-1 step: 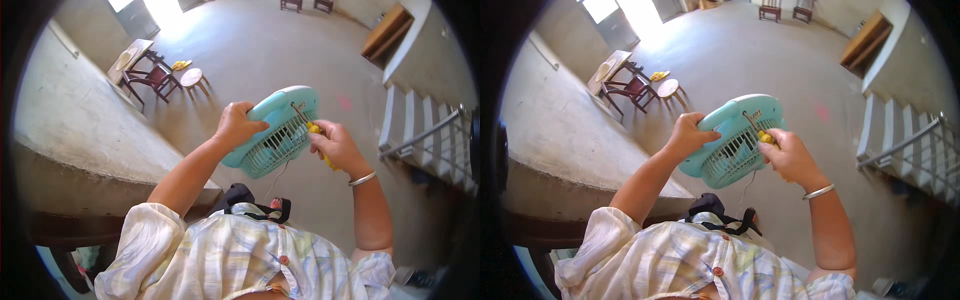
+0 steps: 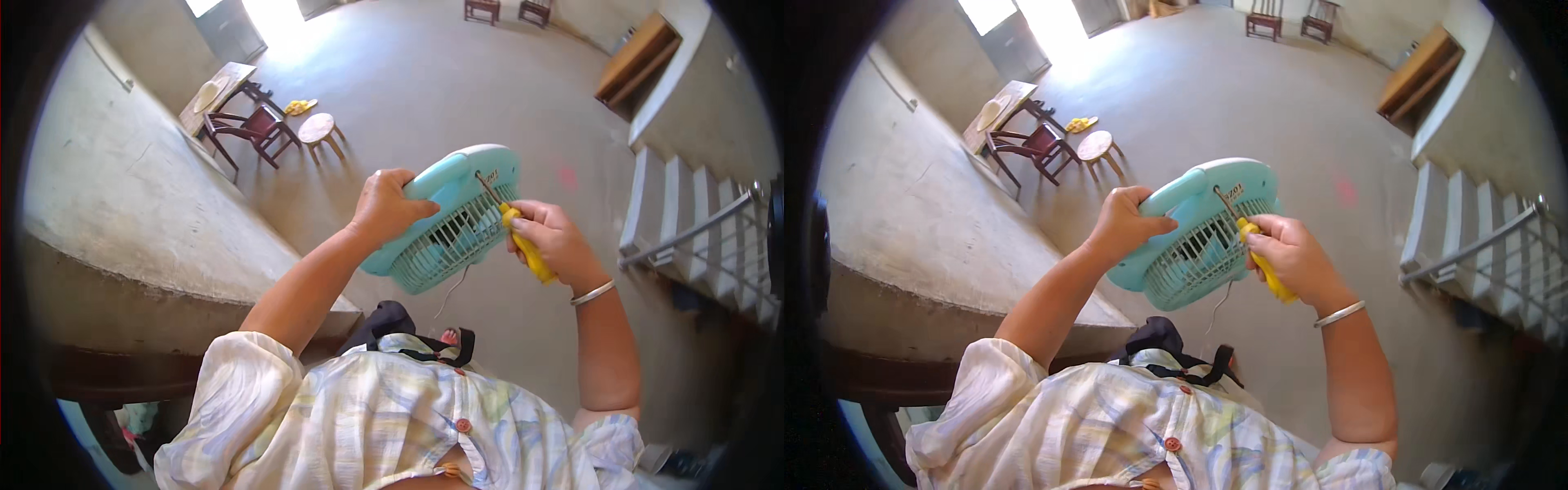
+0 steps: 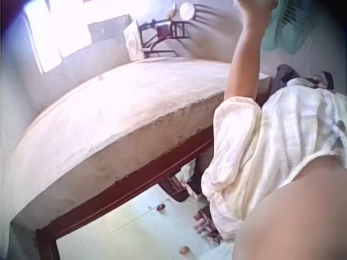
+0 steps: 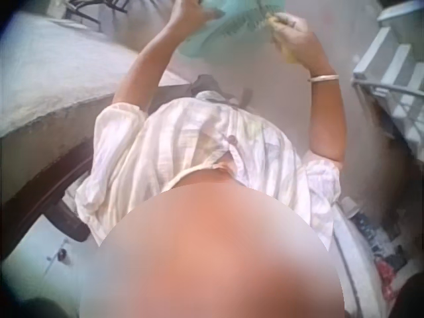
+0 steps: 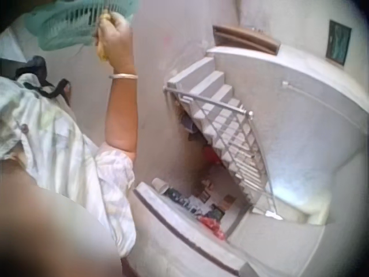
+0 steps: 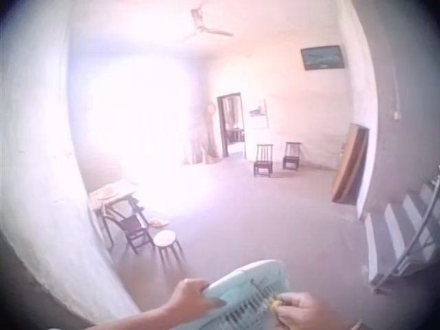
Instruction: Repairing or disassembling a small blue desk fan using various screwdrivers.
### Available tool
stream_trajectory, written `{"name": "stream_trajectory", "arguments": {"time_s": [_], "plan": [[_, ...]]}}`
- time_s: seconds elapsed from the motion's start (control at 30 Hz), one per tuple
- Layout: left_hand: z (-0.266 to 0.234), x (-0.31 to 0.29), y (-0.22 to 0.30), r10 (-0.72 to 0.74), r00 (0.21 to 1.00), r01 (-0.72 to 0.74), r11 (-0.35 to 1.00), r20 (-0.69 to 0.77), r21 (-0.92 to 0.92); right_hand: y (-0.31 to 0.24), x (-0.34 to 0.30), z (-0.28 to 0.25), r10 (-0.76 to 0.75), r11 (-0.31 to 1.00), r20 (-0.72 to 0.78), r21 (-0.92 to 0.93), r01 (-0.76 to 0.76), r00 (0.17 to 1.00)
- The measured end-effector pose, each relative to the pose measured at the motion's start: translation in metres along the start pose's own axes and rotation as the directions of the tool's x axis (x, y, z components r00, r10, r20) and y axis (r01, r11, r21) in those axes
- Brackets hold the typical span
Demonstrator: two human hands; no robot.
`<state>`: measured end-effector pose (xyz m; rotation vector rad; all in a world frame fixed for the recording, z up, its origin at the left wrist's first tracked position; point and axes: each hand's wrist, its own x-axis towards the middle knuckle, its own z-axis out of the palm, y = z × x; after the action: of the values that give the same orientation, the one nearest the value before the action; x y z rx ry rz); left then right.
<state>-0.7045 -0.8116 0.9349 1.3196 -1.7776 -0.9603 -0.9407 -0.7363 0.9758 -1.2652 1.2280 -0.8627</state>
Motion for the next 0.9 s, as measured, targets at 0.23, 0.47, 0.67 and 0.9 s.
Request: {"name": "stream_trajectory", "arguments": {"time_s": [0.23,0.47,0.67,0.9], "plan": [[-0.009,0.024,-0.009,-0.106,0.991,0.105,0.994,-0.078,-0.017,-0.014,0.053,0.007,-0.604,-0.155,0.258,-0.966,0.207,0.754],[0.005,0.047,-0.035,-0.062,0.992,0.048,0.991,-0.11,-0.121,-0.005,0.102,-0.015,-0.561,0.194,0.209,-0.908,0.372,0.801],[-0.011,0.072,-0.026,0.008,0.985,0.009,0.995,-0.172,0.099,-0.024,0.128,-0.004,0.027,0.819,0.038,-0.574,0.0,0.999],[-0.022,0.094,-0.047,-0.11,0.977,0.109,0.994,-0.184,-0.017,-0.005,0.167,0.003,-0.467,0.131,0.164,-0.959,0.251,0.869]]}}
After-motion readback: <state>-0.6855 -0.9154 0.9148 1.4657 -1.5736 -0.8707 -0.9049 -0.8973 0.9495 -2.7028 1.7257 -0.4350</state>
